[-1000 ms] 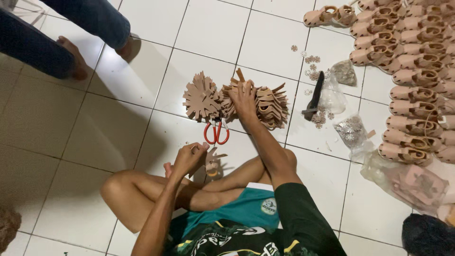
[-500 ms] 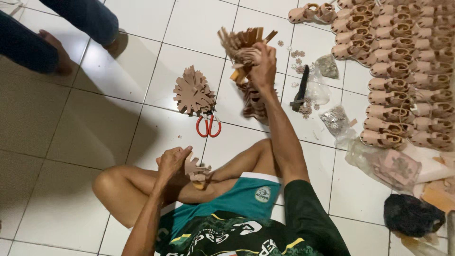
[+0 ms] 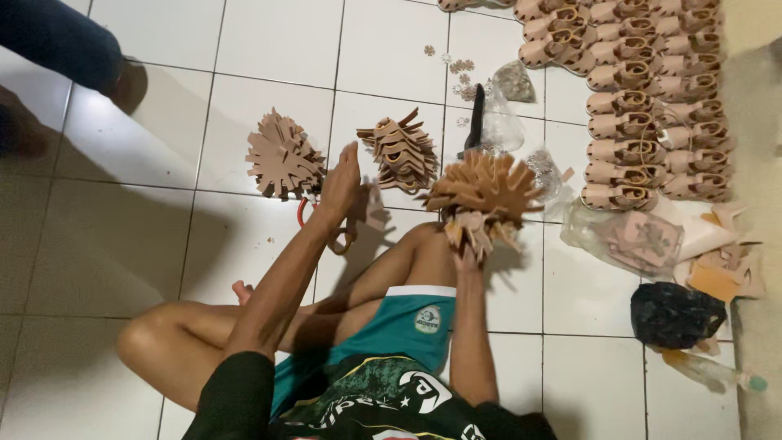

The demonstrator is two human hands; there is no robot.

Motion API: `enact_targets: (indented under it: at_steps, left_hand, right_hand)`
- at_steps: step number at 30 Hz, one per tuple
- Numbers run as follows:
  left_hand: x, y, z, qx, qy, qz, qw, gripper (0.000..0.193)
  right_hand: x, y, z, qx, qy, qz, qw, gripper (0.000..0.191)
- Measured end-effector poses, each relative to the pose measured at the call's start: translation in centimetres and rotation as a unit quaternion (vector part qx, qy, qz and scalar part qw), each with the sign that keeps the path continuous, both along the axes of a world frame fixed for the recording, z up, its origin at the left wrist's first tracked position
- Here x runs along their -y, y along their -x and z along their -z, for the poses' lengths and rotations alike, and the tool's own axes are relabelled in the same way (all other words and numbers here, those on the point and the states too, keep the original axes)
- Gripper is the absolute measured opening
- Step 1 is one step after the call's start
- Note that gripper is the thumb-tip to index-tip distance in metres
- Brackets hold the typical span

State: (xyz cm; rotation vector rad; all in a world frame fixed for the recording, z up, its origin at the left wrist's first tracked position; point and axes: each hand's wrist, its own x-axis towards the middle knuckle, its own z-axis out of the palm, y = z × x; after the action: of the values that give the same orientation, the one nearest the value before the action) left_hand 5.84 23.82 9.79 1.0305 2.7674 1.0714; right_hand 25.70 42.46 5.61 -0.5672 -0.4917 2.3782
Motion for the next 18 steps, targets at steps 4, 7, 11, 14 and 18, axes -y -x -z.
enact_targets:
  at_steps: [4, 7, 11, 14, 18]
  left_hand:
    - [-4.6, 3.4, -0.8, -0.032, 0.129, -0.018, 0.991, 0.089]
    - [-7.0, 2.8, -0.4, 0.046, 0.13, 0.036, 0.99, 0.074]
    - [-9.6, -0.8, 1.9, -0.16, 0.221, 0.132, 0.953, 0.076]
    - [-11.0, -1.9, 3.5, -0.278, 0.252, 0.138, 0.917, 0.082]
    - [-12.5, -1.8, 4.8, -0.264, 0.328, 0.15, 0.894, 0.067]
  right_hand:
    - [2.9, -2.3, -0.2, -0.046, 0.045, -0.008, 0.998, 0.026]
    - [2.9, -1.9, -1.2, -0.094, 0.081, -0.012, 0.992, 0.026]
    - [1.9, -1.2, -1.8, -0.137, 0.154, 0.029, 0.978, 0.032]
    - [1.8, -1.6, -1.2, -0.149, 0.105, 0.027, 0.983, 0.034]
    - [1.6, -2.3, 0.5, -0.096, 0.092, 0.016, 0.991, 0.032]
